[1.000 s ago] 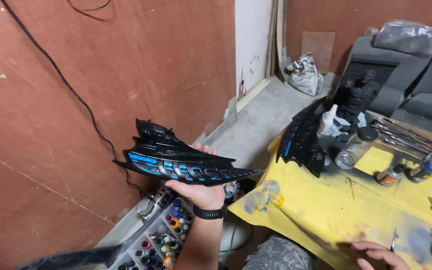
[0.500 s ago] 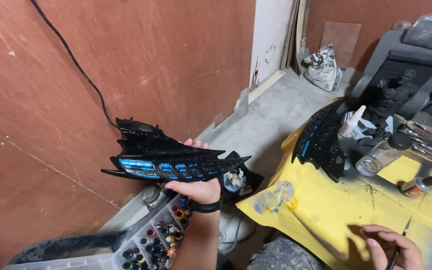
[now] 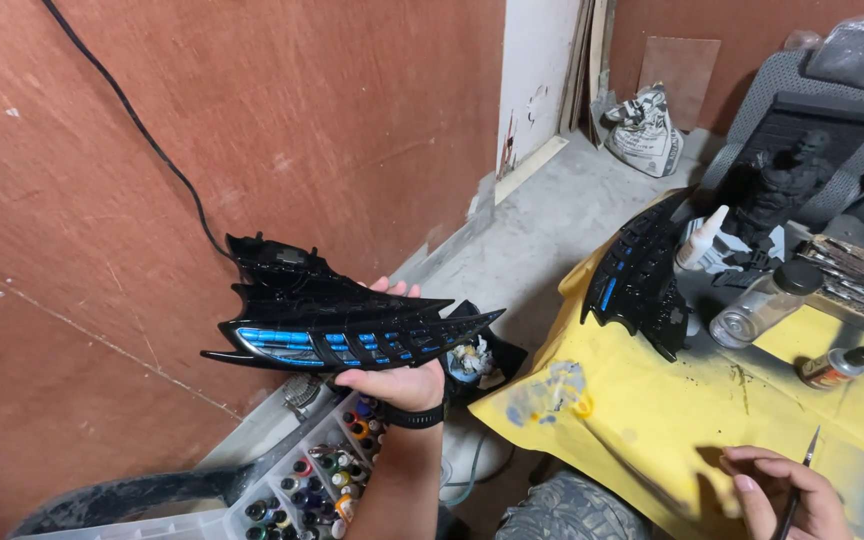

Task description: Painting fine blue details onto a black 3D printed model part using a small paintbrush.

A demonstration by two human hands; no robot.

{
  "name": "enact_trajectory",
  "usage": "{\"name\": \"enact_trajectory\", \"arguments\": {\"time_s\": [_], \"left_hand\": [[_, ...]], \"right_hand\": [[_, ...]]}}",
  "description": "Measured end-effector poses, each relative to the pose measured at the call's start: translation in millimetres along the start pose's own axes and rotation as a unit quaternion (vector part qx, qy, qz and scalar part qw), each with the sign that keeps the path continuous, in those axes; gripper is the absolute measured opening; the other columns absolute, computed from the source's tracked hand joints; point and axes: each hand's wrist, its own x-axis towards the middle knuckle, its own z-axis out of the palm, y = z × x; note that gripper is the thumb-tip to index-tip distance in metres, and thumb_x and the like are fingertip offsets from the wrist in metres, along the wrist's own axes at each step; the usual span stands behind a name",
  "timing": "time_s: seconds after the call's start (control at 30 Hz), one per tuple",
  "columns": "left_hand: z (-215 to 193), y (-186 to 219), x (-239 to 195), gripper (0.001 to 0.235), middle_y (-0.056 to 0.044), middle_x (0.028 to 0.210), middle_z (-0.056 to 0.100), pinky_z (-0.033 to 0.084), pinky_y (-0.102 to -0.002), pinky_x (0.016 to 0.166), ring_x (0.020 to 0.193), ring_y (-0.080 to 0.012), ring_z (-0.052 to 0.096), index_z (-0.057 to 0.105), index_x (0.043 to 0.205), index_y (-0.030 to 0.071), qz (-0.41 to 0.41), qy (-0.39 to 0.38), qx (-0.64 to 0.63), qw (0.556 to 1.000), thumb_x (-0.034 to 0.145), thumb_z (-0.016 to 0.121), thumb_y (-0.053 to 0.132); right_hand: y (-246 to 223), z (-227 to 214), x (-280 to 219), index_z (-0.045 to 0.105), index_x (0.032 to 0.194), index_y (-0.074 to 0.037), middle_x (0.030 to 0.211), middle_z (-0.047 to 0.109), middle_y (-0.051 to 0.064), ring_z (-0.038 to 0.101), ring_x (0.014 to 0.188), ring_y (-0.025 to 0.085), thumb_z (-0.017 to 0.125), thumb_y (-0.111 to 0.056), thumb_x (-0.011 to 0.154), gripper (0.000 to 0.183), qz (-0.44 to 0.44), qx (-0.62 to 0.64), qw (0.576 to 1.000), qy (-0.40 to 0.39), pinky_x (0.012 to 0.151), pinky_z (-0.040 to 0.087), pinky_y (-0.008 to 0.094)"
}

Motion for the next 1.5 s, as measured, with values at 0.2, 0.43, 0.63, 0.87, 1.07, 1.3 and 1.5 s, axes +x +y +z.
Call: {"name": "enact_trajectory", "arguments": {"time_s": [0.2,0.43,0.63,0.87,1.07,1.3,1.5], "left_hand": [[3,5,-3,0.109,-0.02,0.124,0.065,0.06,-0.051,0.095,0.109,-0.0322,0.068,0.057,0.134,0.001,-0.007,-0.016,-0.008,1.0,0.075,0.038,0.09],[3,7,-5,0.109,-0.021,0.126,0.064,0.058,-0.052,0.098,0.111,-0.0344,0.067,0.052,0.141,0.0,-0.011,-0.055,-0.052,0.997,0.077,0.044,0.088],[12,18,-11,0.109,-0.016,0.127,0.065,0.053,-0.053,0.101,0.112,-0.033,0.066,0.053,0.14,0.001,-0.122,-0.092,-0.131,0.98,0.074,0.05,0.087],[41,27,-44,0.104,-0.019,0.119,0.067,0.049,-0.053,0.099,0.108,-0.0351,0.065,0.053,0.138,0.0,-0.278,-0.12,-0.249,0.92,0.071,0.066,0.079],[87,36,-108,0.104,-0.02,0.128,0.064,0.046,-0.057,0.103,0.112,-0.035,0.063,0.052,0.142,-0.003,-0.437,-0.214,-0.259,0.834,0.073,0.072,0.071],[129,15,-198,0.107,-0.02,0.089,0.064,0.055,-0.041,0.065,0.074,-0.0289,0.065,0.059,0.11,-0.013,-0.509,-0.078,-0.146,0.845,0.057,0.065,0.08],[100,-8,-247,0.115,-0.024,0.104,0.064,0.06,-0.044,0.074,0.089,-0.0315,0.067,0.047,0.132,-0.014,-0.552,-0.273,-0.169,0.769,0.075,0.061,0.085]], "right_hand": [[13,-7,0,0.049,0.112,0.011,0.112,0.067,0.033,0.071,0.107,0.037,0.058,0.008,0.098,0.017,0.007,0.022,1.0,-0.009,0.105,0.06,0.041],[8,-4,0,0.048,0.114,0.011,0.112,0.066,0.034,0.07,0.11,0.038,0.058,0.009,0.098,0.019,0.005,0.025,1.0,0.0,0.106,0.06,0.041],[9,-3,0,0.049,0.114,0.011,0.111,0.066,0.035,0.071,0.11,0.037,0.058,0.008,0.096,0.02,-0.013,0.047,0.999,-0.003,0.105,0.061,0.04],[-35,6,-9,0.054,0.114,0.003,0.114,0.069,0.028,0.075,0.107,0.04,0.058,0.005,0.094,0.02,-0.004,0.093,0.995,0.026,0.102,0.063,0.045],[-54,-39,-33,0.065,0.119,0.007,0.074,0.065,0.02,0.066,0.075,0.029,0.054,-0.043,0.11,0.053,-0.086,0.166,0.977,0.102,0.077,0.054,0.039],[-70,-108,-48,0.053,0.105,-0.003,0.072,0.053,0.013,0.049,0.066,0.022,0.06,-0.016,0.099,0.015,-0.121,0.143,0.959,0.214,0.066,0.043,0.038],[-43,-139,-91,0.056,0.109,-0.003,0.079,0.061,0.016,0.061,0.073,0.026,0.06,-0.009,0.098,0.013,-0.097,0.103,0.951,0.276,0.075,0.054,0.04]]}}
